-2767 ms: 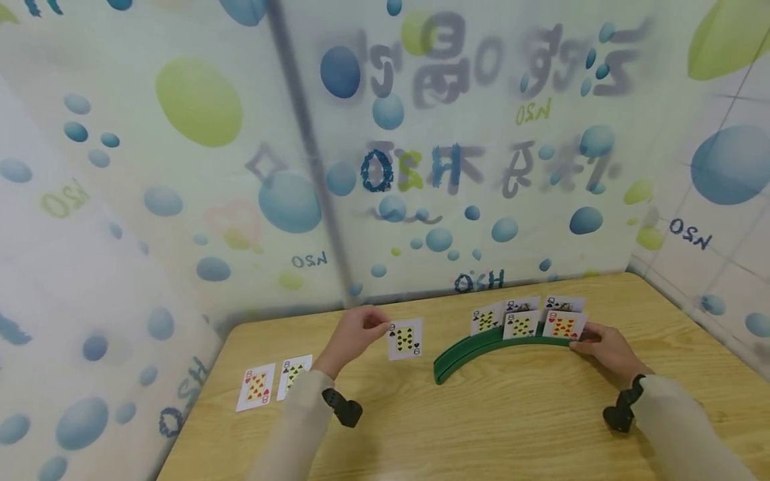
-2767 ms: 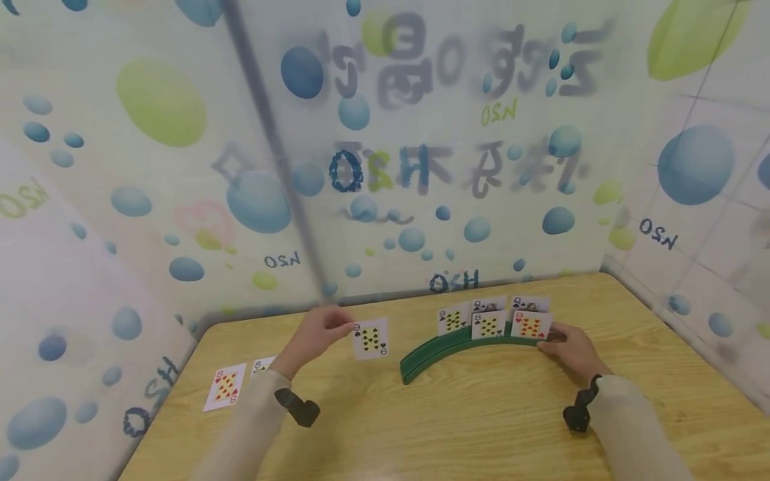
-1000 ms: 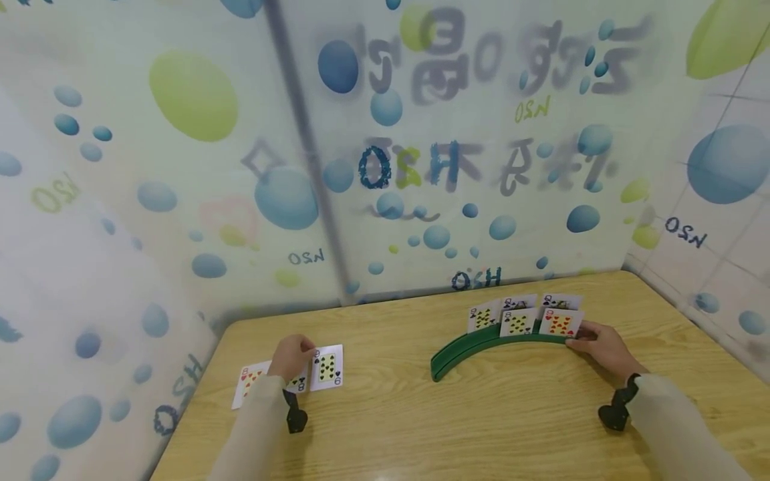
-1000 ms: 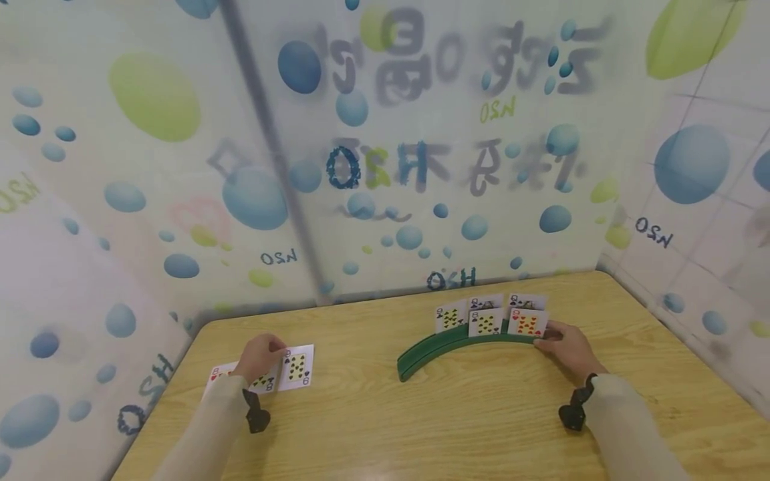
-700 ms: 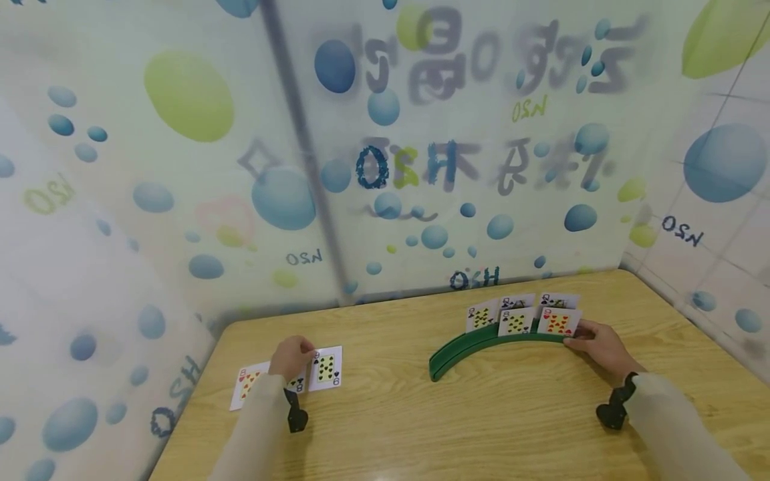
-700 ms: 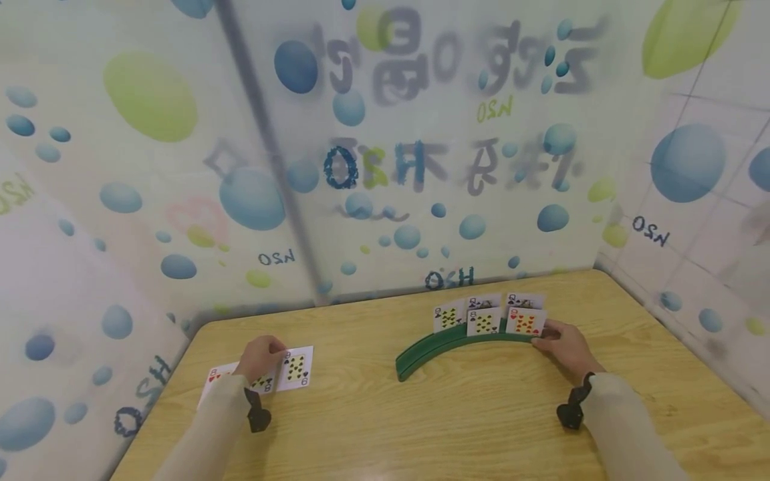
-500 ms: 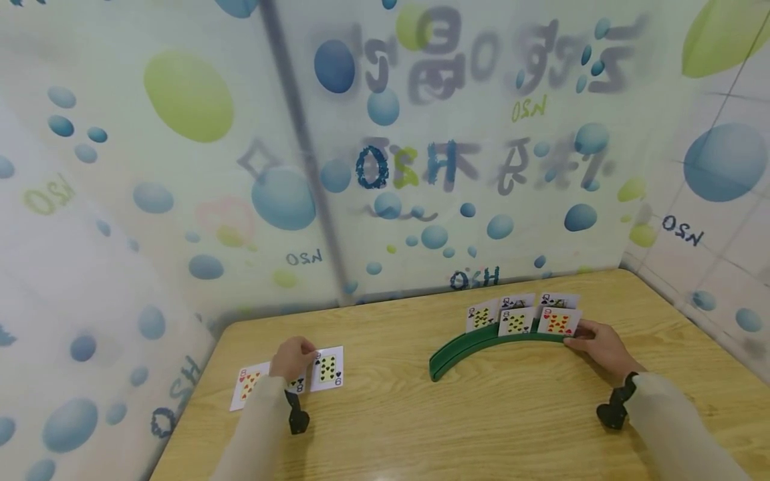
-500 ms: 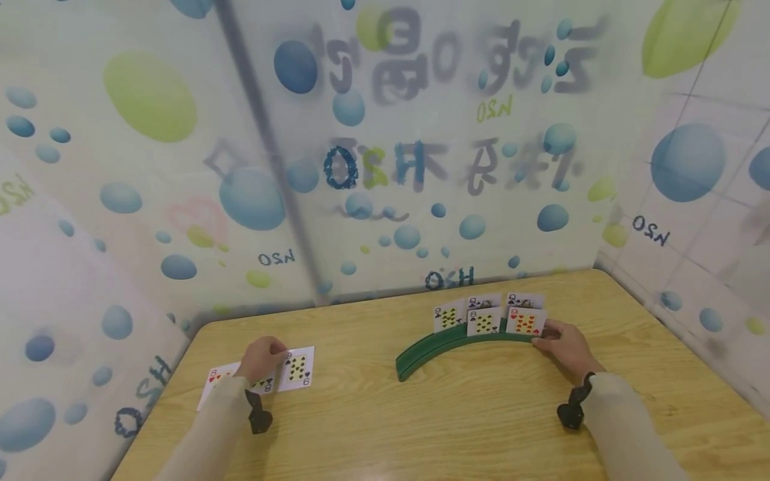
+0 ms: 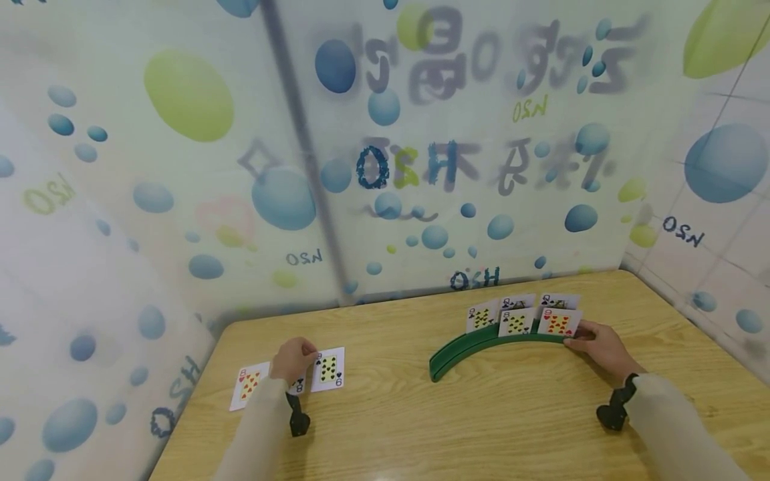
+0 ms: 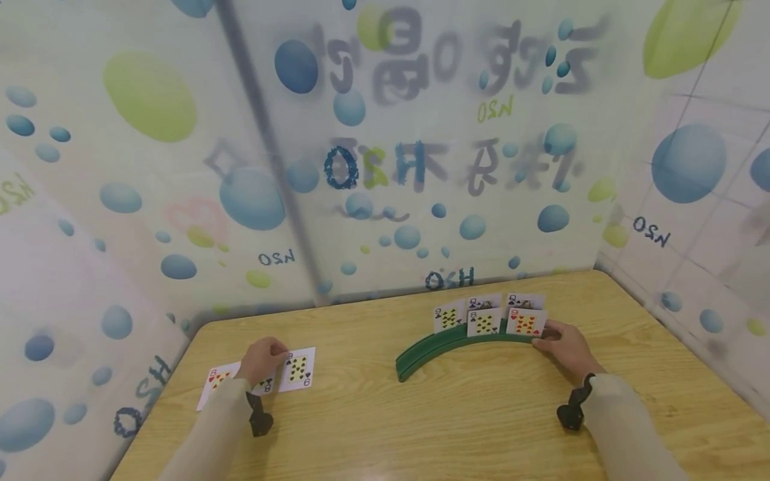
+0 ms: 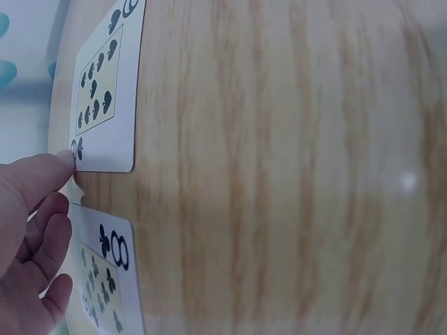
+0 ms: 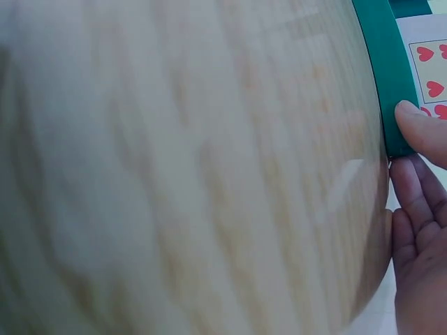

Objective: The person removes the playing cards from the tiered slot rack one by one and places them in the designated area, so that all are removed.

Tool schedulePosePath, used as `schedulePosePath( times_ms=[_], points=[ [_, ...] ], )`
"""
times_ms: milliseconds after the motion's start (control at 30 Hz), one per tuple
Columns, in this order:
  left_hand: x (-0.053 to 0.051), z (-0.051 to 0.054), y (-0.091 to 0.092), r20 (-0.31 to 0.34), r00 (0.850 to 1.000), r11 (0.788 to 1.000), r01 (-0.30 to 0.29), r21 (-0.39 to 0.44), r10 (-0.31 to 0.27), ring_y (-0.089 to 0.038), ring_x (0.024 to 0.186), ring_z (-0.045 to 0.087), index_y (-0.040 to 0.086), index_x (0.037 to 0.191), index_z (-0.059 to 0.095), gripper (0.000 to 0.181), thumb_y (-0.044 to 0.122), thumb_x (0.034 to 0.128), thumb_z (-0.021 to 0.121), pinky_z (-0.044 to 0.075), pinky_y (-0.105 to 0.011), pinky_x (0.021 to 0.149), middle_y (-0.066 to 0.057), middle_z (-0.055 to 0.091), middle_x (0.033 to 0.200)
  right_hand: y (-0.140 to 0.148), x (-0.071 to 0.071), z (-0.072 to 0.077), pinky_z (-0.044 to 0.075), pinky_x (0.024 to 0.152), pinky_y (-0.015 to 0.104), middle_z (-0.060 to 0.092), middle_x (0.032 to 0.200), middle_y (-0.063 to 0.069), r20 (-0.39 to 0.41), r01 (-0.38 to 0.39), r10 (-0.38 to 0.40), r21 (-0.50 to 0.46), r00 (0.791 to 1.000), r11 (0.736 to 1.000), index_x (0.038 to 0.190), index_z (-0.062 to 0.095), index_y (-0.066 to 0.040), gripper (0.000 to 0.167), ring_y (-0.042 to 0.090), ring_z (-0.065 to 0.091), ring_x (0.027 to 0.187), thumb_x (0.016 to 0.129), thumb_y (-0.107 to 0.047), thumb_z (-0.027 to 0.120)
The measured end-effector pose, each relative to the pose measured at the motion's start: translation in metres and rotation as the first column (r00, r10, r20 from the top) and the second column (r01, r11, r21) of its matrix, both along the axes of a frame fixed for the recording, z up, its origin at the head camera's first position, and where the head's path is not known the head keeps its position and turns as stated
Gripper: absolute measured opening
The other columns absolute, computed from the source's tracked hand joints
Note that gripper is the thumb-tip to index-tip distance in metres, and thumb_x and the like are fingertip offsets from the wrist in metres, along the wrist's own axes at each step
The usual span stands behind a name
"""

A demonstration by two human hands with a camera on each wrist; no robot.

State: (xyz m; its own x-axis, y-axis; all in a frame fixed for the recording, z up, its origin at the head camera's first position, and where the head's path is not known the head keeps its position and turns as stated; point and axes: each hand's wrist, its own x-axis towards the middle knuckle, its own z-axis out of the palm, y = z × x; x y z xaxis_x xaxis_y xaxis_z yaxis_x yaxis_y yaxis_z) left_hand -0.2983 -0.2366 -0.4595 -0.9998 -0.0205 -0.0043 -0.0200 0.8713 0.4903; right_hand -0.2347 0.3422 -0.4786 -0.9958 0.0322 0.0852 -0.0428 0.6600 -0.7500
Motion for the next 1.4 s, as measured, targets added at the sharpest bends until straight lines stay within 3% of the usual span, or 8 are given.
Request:
schedulePosePath(
  times_ms=[333,533,800,1000,1200,1400],
  points=[
    [0.002,0.002,-0.001,-0.015,1.000,1.000,0.006,-0.006,-0.006,-0.016,0.068,0.053,0.004,0.088,0.065,0.010,0.014,0.0854,0.063,0.044,-0.037,0.064,-0.003,0.060,0.078,-0.003,0.001,0.000,0.045,0.073,0.034,0.057,0.105,0.027,-0.002,-0.008,0.008,-0.013,1.000,1.000,0.122,0.045,0.017,0.054,0.023,0.056,0.087,0.087,-0.021,0.064],
    [0.004,0.017,0.011,-0.074,0.996,0.998,0.050,-0.025,-0.052,-0.015,0.064,0.050,0.005,0.091,0.066,0.013,0.015,0.0864,0.060,0.042,-0.033,0.057,-0.001,0.058,0.075,-0.003,0.002,-0.003,0.044,0.070,0.029,0.057,0.105,0.026,-0.003,-0.005,0.005,-0.011,1.000,1.000,0.122,0.046,0.016,0.052,0.020,0.055,0.086,0.088,-0.019,0.062],
    [0.014,0.050,0.053,-0.190,0.969,0.984,0.170,0.056,-0.156,-0.013,0.060,0.049,0.006,0.092,0.066,0.011,0.014,0.0877,0.060,0.041,-0.030,0.055,0.000,0.056,0.073,-0.003,0.003,-0.004,0.044,0.070,0.028,0.057,0.104,0.026,0.007,-0.004,0.005,-0.027,1.000,1.000,0.122,0.045,0.017,0.053,0.019,0.054,0.085,0.088,-0.020,0.062],
    [0.023,0.067,0.090,-0.226,0.947,0.949,0.268,0.165,-0.228,-0.013,0.065,0.050,0.007,0.090,0.065,0.007,0.013,0.0876,0.061,0.044,-0.031,0.060,0.001,0.056,0.074,-0.003,0.003,-0.003,0.044,0.069,0.028,0.057,0.104,0.025,0.013,-0.005,0.005,-0.027,1.000,1.000,0.121,0.046,0.016,0.053,0.019,0.054,0.085,0.088,-0.021,0.062],
    [0.029,0.073,0.126,-0.233,0.917,0.904,0.372,0.211,-0.323,-0.013,0.072,0.054,0.007,0.091,0.064,0.007,0.012,0.0887,0.059,0.046,-0.031,0.066,0.001,0.058,0.079,-0.002,0.001,-0.003,0.044,0.071,0.032,0.057,0.105,0.026,0.004,-0.014,0.014,-0.009,1.000,1.000,0.122,0.045,0.017,0.055,0.022,0.056,0.087,0.088,-0.022,0.063],
    [0.033,0.064,0.166,-0.235,0.885,0.874,0.448,0.187,-0.403,-0.012,0.074,0.052,0.009,0.091,0.063,0.006,0.013,0.0894,0.059,0.046,-0.027,0.068,0.002,0.056,0.082,0.001,0.000,-0.003,0.045,0.071,0.028,0.058,0.105,0.028,-0.014,-0.012,0.011,-0.004,1.000,1.000,0.122,0.045,0.018,0.056,0.020,0.058,0.086,0.087,-0.021,0.064]
  ],
)
